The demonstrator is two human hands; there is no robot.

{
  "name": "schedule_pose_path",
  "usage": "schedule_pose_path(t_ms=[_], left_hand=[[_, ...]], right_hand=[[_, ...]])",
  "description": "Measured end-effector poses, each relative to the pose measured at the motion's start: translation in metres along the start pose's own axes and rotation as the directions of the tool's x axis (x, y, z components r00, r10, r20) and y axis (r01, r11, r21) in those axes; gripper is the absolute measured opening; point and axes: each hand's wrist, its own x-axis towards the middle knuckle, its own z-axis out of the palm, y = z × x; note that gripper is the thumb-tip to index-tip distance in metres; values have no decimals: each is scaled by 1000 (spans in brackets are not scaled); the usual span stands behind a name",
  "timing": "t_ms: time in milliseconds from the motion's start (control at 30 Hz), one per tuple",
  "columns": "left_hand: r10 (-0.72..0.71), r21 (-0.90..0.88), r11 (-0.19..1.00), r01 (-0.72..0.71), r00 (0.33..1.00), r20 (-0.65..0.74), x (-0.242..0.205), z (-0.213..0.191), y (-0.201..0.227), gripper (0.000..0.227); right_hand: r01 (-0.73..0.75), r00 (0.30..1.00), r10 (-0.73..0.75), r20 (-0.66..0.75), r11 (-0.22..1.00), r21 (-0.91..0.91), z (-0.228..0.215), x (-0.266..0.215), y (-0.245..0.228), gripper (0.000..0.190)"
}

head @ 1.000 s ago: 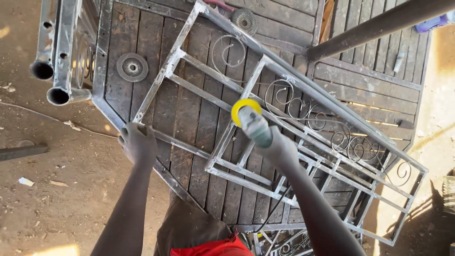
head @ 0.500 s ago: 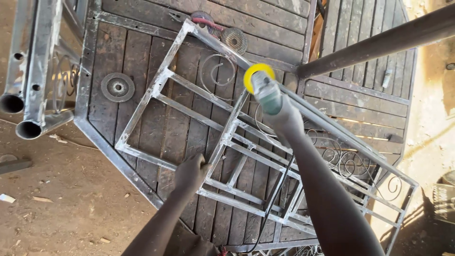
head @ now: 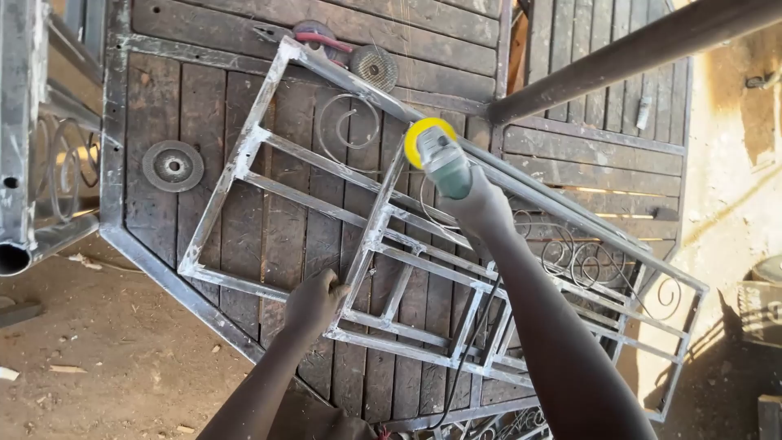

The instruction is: Using an angle grinder to sand and smooth the surfaces and joints of a metal gate frame.

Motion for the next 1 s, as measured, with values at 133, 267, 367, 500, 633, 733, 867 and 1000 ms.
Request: schedule_pose_path(t_ms=[133, 267, 367, 500, 633, 733, 867, 1000], left_hand=[[-43, 1, 999, 43, 999, 13, -8, -12, 9, 40], [-92, 122, 989, 86, 995, 44, -19, -23, 37, 51], [-91, 127, 989, 77, 990, 106, -7, -14, 26, 60], [-31, 183, 983, 12, 995, 99, -11, -15, 33, 62], [3, 393, 919, -1, 1000, -5, -15, 22, 10, 44], [13, 358, 934, 3, 999, -43, -38, 33, 10, 35], [16, 370, 929, 17, 996, -86, -55, 37, 8, 33], [19, 359, 933, 22, 994, -109, -61, 43, -7, 34]], right_hand=[[0, 997, -2, 75, 1000, 22, 13, -52, -4, 53], [-230, 964, 206, 171, 963, 137, 49, -103, 8, 58], [-329, 941, 293, 172, 909, 256, 59, -122, 36, 62], [-438, 899, 409, 158, 819, 372, 73, -140, 95, 59], [-454, 848, 530, 12, 715, 532, 101, -131, 199, 64], [-490, 795, 606, 27, 616, 616, 79, -154, 195, 42], [-483, 821, 564, 83, 612, 626, 78, -188, 158, 21], [-467, 861, 494, 117, 680, 565, 76, -211, 79, 31]])
